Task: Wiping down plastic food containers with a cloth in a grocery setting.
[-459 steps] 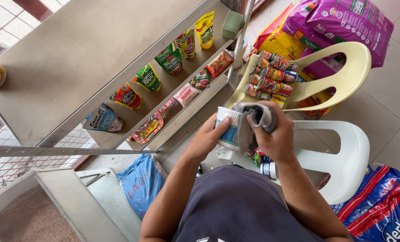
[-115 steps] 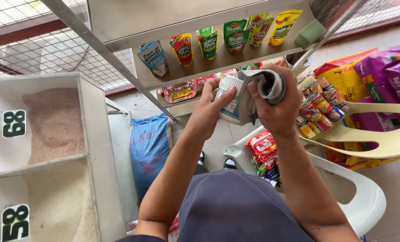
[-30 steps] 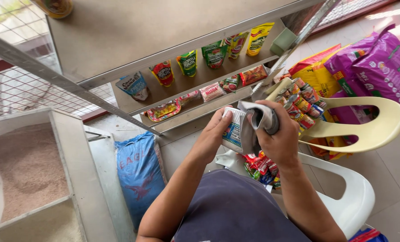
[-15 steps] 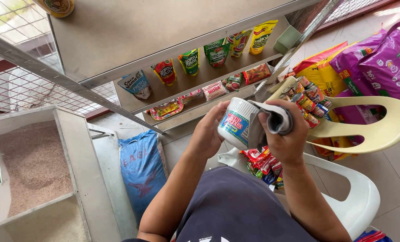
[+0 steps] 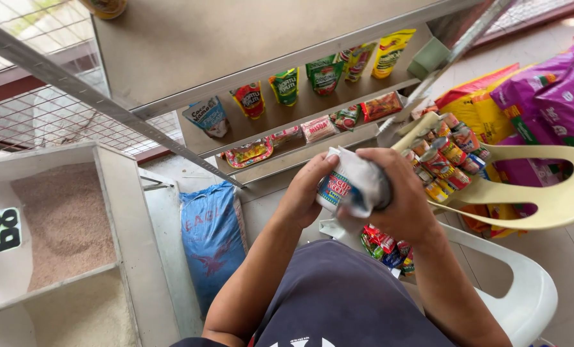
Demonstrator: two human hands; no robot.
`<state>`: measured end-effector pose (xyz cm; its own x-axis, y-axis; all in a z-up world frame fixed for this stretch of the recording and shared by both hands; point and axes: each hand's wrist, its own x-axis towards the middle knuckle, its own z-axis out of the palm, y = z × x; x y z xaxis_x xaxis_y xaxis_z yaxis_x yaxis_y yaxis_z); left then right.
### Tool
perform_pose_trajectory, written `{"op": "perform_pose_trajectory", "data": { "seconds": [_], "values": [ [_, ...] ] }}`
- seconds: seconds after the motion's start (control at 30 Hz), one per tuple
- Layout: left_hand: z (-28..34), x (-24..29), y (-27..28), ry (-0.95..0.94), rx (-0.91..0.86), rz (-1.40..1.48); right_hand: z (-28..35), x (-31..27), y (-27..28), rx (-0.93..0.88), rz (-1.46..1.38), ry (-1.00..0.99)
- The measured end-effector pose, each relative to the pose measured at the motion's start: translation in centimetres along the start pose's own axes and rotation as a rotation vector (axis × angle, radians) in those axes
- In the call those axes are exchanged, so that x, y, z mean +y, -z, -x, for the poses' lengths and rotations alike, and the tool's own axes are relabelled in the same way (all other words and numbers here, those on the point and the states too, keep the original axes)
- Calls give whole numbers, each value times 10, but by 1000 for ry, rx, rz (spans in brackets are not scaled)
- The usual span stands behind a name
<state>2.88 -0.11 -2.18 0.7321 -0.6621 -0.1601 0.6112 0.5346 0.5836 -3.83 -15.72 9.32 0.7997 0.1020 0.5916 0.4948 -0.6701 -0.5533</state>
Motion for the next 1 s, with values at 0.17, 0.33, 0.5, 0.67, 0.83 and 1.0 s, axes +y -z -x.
{"op": "perform_pose_trajectory", "data": {
  "seconds": [0.17,0.33,0.5,0.67,0.83,1.0],
  "values": [
    [2,-3,10,19,60,-109,32,33,-13,15,-65,-302],
    [0,-16,7,-101,136,-21,39,45,-19,231,-146,-523],
    [7,-4,-4,82,129,174,-6,0,-8,-1,4,47],
    [10,-15,6,70,90,-65,49,52,-20,81,-76,-376],
    [6,-13,-2,-44,104,-192,28,29,-7,95,-67,-237],
    [5,-15,11,-92,50,-230,31,29,-3,-49,-113,-211]
  ]
}}
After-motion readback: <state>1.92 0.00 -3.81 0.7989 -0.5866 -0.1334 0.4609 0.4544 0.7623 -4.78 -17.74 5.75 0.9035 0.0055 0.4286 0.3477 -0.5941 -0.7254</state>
